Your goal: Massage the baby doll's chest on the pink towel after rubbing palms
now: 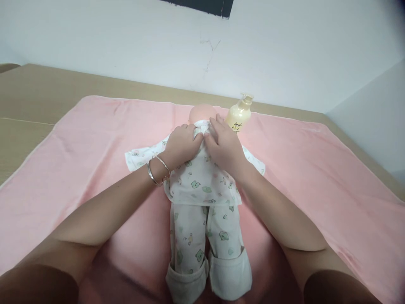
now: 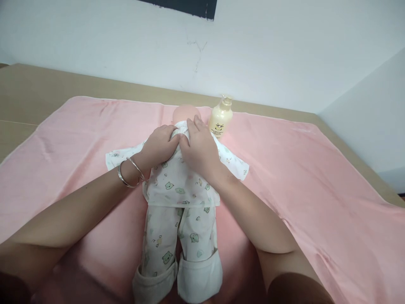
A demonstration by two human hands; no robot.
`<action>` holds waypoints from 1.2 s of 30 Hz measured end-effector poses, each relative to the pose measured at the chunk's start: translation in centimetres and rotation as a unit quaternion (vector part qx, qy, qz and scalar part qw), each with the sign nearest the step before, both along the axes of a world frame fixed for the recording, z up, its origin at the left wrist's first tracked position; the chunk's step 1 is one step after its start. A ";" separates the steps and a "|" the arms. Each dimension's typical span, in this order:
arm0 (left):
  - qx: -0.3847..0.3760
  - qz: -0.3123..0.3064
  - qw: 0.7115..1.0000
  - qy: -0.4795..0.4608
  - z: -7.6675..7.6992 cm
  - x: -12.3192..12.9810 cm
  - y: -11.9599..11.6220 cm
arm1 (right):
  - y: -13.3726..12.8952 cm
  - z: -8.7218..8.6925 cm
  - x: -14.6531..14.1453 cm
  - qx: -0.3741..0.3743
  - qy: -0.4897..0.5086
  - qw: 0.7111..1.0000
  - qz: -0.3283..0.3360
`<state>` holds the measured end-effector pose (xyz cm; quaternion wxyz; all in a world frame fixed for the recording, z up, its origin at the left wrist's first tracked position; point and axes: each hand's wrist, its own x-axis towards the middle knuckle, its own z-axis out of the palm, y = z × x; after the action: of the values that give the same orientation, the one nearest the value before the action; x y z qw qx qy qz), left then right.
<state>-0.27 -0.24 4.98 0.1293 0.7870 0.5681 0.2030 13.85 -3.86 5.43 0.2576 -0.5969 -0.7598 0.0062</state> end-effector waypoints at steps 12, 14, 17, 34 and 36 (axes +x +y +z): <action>0.003 0.011 1.000 -0.024 -0.9 0.1 0.2 | 0.4 -0.7 -0.2 -0.014 0.072 0.997 -0.032; 0.011 0.014 0.999 -0.042 -1.2 0.1 0.3 | 0.5 -1.1 -0.3 -0.026 0.064 0.997 -0.031; 0.019 0.019 0.997 -0.070 -1.6 0.0 0.5 | 0.5 -1.5 -0.4 -0.048 0.064 0.997 -0.008; 0.024 0.025 0.996 -0.086 -2.0 0.2 0.6 | 0.1 0.5 0.3 0.004 0.072 0.997 -0.041; 0.026 0.029 0.996 -0.085 -2.1 0.2 0.6 | 0.3 -0.1 0.0 -0.016 0.048 0.998 -0.033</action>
<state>-0.10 0.41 2.91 0.1503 0.7536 0.5719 0.2872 13.89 -3.54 5.35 0.2841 -0.6248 -0.7262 0.0388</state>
